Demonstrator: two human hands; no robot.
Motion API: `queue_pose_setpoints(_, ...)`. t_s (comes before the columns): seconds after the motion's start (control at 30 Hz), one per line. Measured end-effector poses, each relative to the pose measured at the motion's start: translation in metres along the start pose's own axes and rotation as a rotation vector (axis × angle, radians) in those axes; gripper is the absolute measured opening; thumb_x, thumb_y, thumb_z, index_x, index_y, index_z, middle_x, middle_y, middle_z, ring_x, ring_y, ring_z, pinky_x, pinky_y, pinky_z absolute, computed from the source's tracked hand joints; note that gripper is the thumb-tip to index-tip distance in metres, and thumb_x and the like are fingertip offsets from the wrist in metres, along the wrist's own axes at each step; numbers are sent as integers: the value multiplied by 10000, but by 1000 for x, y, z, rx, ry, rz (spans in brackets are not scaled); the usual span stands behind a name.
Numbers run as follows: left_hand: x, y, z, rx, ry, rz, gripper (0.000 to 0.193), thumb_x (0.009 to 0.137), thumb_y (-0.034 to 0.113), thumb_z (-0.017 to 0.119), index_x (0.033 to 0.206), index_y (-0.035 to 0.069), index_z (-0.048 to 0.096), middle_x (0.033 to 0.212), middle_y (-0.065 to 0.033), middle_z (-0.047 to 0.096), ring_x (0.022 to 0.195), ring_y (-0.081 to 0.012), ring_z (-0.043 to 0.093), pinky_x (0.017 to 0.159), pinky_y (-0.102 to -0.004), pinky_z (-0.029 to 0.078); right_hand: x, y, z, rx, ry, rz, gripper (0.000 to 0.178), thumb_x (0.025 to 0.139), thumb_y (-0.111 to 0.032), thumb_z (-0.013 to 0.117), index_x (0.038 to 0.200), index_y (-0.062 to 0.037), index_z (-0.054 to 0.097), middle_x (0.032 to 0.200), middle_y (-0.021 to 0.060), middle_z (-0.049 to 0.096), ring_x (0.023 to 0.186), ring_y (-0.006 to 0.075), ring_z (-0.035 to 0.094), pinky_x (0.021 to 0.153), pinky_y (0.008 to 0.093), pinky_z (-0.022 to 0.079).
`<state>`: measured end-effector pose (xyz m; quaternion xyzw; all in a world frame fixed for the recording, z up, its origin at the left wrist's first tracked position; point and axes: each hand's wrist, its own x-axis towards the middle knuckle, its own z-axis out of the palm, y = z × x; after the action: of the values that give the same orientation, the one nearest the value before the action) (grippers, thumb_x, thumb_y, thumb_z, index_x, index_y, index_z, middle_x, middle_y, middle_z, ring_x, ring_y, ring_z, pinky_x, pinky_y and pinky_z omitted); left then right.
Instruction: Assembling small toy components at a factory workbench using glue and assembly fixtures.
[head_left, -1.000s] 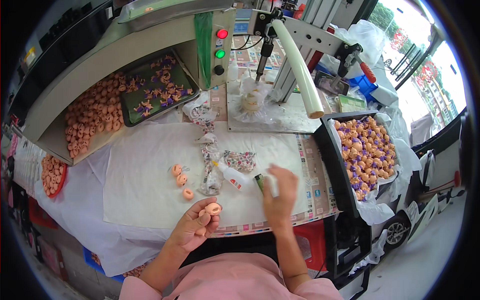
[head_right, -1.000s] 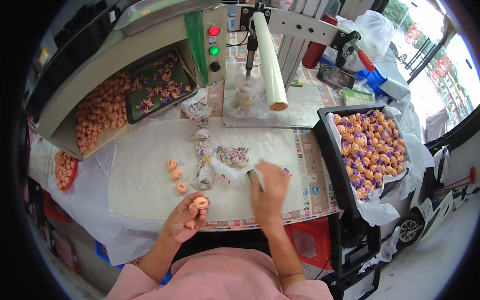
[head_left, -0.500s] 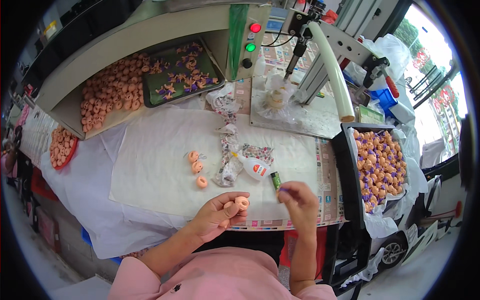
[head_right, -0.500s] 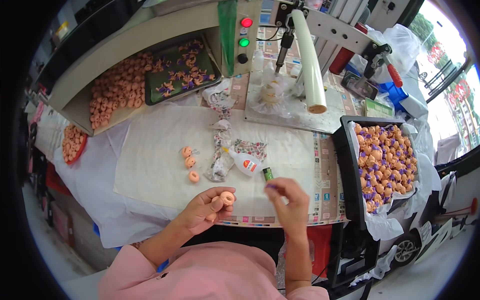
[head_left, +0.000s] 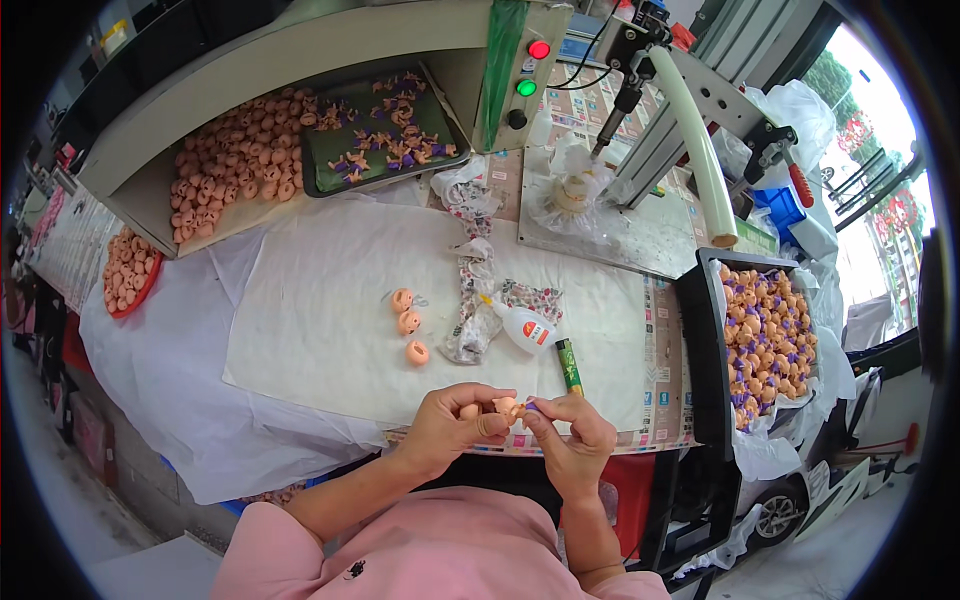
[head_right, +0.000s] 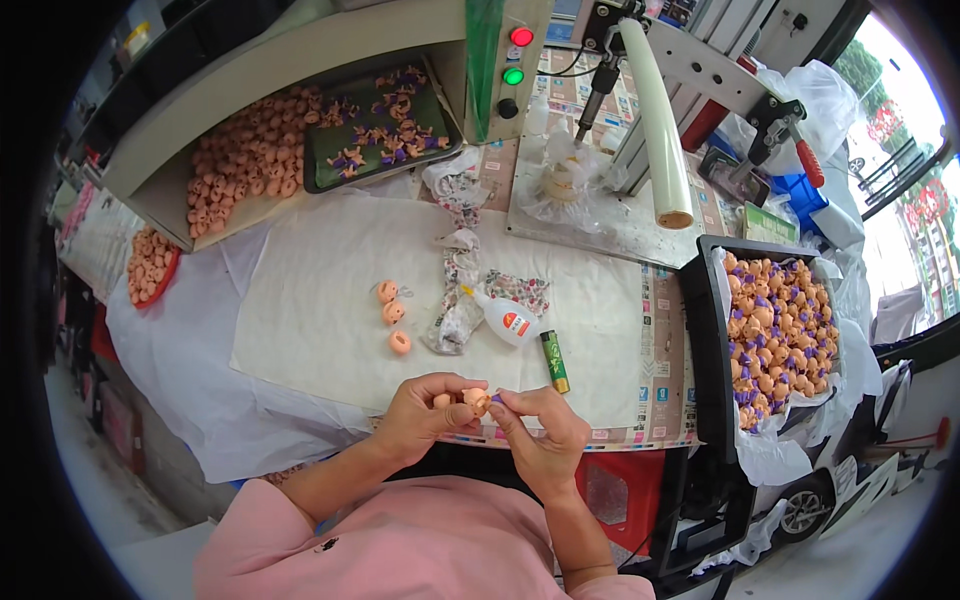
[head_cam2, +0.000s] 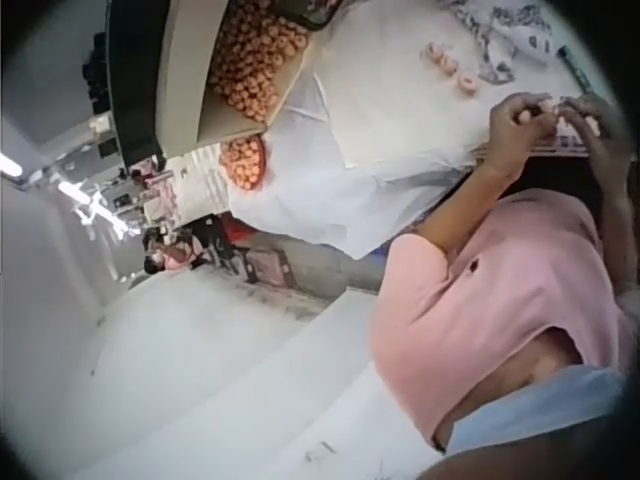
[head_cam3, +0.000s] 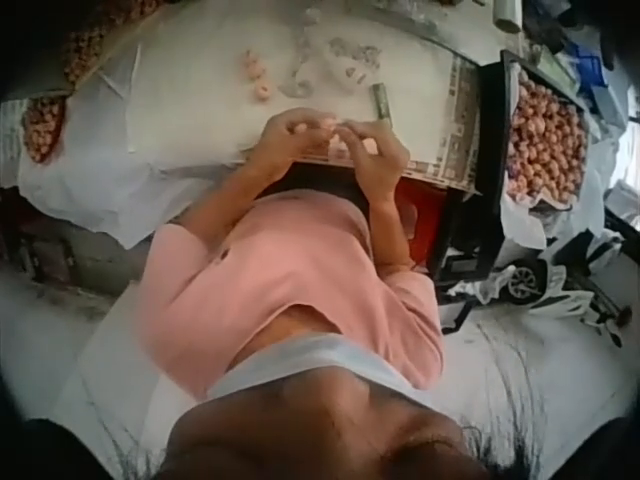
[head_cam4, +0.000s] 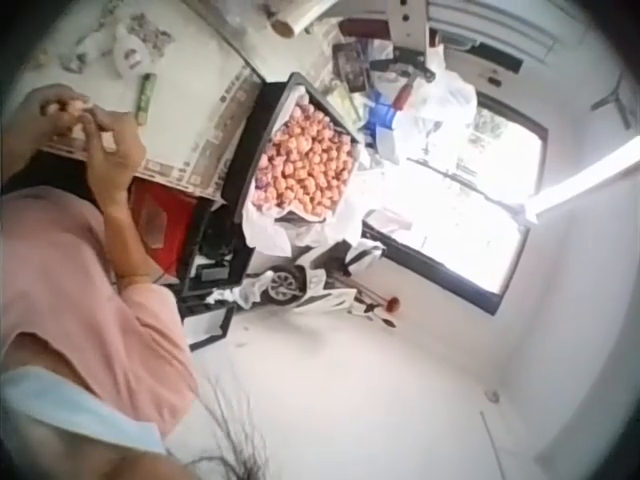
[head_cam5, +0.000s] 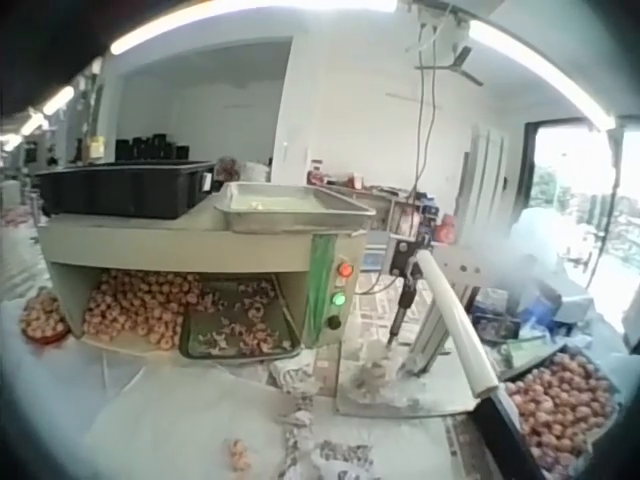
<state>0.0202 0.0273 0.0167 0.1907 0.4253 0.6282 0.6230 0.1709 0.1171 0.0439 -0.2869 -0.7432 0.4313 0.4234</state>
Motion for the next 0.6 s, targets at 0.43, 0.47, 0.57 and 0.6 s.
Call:
queue_pose_setpoints(0.43, 1, 11, -2, -206, -46, -111, 203, 883, 137, 683, 1038, 32, 605, 955, -56, 643, 767, -117, 636, 714, -250, 565, 13, -2, 7, 48, -31, 52, 104, 806, -20, 731, 895, 14, 691, 748, 84, 666, 664, 146, 614, 614, 248, 472)
queue_pose_setpoints(0.47, 1, 13, -3, -237, -62, -125, 198, 893, 150, 673, 1042, 44, 596, 967, -53, 638, 775, -111, 628, 704, -242, 558, 21, -8, 5, 9, -114, 45, 113, 815, -24, 719, 921, 6, 699, 764, 88, 674, 671, 147, 621, 615, 253, 476)
queue_pose_setpoints(0.57, 0, 11, -15, -383, -111, -146, 210, 913, 188, 651, 1072, 70, 581, 999, -47, 628, 796, -97, 607, 684, -230, 540, 53, -24, -5, -53, -350, 62, 112, 843, -32, 683, 943, 13, 706, 797, 95, 693, 714, 144, 645, 651, 257, 488)
queue_pose_setpoints(0.6, -2, 14, -15, -377, -122, -146, 210, 913, 188, 651, 1072, 70, 581, 999, -47, 628, 796, -97, 607, 684, -230, 540, 65, -28, -11, -75, -504, 94, 109, 863, -36, 658, 938, 28, 705, 814, 98, 703, 750, 139, 661, 687, 257, 496)
